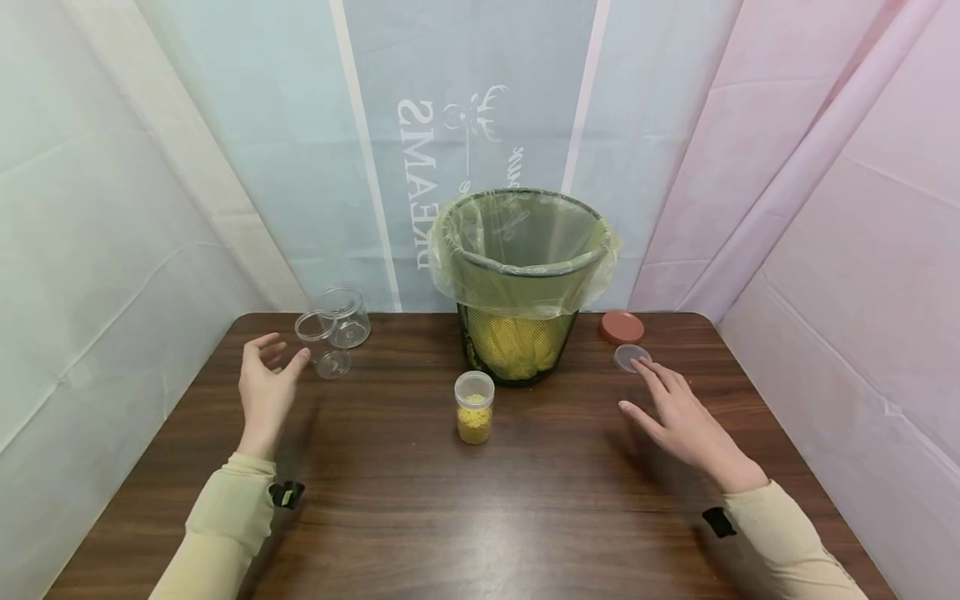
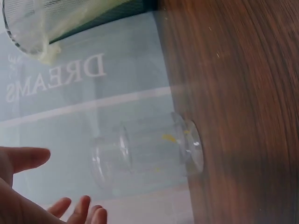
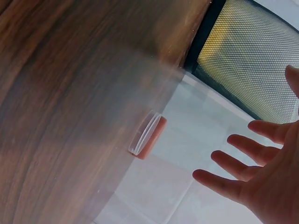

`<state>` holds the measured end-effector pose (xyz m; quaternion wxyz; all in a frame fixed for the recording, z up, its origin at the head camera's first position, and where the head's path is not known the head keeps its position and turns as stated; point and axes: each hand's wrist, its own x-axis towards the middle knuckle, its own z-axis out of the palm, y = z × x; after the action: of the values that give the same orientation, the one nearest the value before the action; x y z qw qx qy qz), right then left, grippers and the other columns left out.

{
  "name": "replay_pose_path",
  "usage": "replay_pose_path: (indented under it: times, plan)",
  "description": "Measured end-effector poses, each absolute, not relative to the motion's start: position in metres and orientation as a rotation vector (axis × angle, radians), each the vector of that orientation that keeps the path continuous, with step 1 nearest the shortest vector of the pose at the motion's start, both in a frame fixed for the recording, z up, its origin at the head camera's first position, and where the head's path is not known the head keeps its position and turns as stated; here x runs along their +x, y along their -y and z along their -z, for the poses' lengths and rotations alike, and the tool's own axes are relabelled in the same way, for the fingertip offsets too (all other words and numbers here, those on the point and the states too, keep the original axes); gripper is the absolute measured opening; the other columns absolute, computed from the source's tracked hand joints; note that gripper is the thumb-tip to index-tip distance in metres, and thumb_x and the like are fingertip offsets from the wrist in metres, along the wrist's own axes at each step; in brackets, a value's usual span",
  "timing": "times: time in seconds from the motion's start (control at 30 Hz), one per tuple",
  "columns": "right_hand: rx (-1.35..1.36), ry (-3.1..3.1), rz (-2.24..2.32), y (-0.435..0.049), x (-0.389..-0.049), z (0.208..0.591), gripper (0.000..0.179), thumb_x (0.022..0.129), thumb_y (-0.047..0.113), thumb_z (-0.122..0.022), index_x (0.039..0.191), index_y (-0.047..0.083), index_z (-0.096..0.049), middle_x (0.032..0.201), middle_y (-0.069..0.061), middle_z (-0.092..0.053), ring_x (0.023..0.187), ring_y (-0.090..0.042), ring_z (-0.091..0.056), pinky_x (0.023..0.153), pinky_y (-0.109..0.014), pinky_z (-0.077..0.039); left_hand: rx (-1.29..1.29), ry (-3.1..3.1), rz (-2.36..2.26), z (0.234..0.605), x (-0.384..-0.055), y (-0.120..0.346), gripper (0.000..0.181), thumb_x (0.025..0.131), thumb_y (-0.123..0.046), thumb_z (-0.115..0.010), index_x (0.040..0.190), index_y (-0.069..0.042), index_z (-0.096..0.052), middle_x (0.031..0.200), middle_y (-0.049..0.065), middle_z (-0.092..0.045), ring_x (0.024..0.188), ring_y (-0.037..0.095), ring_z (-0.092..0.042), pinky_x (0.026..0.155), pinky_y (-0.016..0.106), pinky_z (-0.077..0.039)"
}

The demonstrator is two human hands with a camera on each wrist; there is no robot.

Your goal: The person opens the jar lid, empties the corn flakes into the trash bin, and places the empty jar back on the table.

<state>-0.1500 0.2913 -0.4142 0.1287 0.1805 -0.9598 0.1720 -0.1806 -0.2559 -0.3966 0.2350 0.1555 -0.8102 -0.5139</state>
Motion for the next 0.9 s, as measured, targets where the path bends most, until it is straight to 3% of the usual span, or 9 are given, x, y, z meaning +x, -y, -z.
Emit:
replay_pose_path:
  times: [0.13,0.37,0.5,0.9]
  plan:
    - [0.552,2.755,-0.501,-0.287,-0.149,0.413,0.066,0.090,0.038,-0.062,0.141,0.003,-0.039,0.141,-0.021,-0.042,0.128,-0.040,-0.037,0.099,-0.056,-0.035,0.376,2.123,1.365,0.393,-0.176,0.248,0.043,0.088,-0.021,-0.066,0.125,-0.005,-0.052,0.117,0.011,-0.058,0.103,0.018,-0.052,0.090,0.034,-0.042]
    - [0.587,2.691,-0.488,-0.279,-0.147,0.411,0.060,0.090,0.032,-0.064,0.139,0.006,-0.044,0.135,-0.016,-0.047,0.125,-0.035,-0.043,0.098,-0.053,-0.038,0.243,2.000,1.344,0.390,-0.171,0.234,0.031,0.087,-0.012,-0.066,0.115,0.000,-0.058,0.106,0.010,-0.059,0.094,0.018,-0.054,0.080,0.022,-0.040]
    - [0.618,2.654,-0.471,-0.274,-0.147,0.409,0.060,0.088,0.030,-0.066,0.138,0.006,-0.045,0.134,-0.015,-0.049,0.123,-0.033,-0.045,0.098,-0.050,-0.039,0.172,1.978,1.348,0.387,-0.170,0.228,0.028,0.087,-0.009,-0.066,0.113,0.001,-0.059,0.106,0.011,-0.059,0.092,0.014,-0.053,0.078,0.021,-0.040]
    - [0.742,2.567,-0.459,-0.252,-0.148,0.405,0.055,0.086,0.028,-0.068,0.135,0.009,-0.050,0.130,-0.010,-0.053,0.121,-0.027,-0.049,0.097,-0.044,-0.042,0.034,2.013,1.314,0.388,-0.169,0.207,0.024,0.086,-0.007,-0.067,0.108,0.001,-0.062,0.101,0.015,-0.057,0.090,0.027,-0.052,0.077,0.023,-0.040]
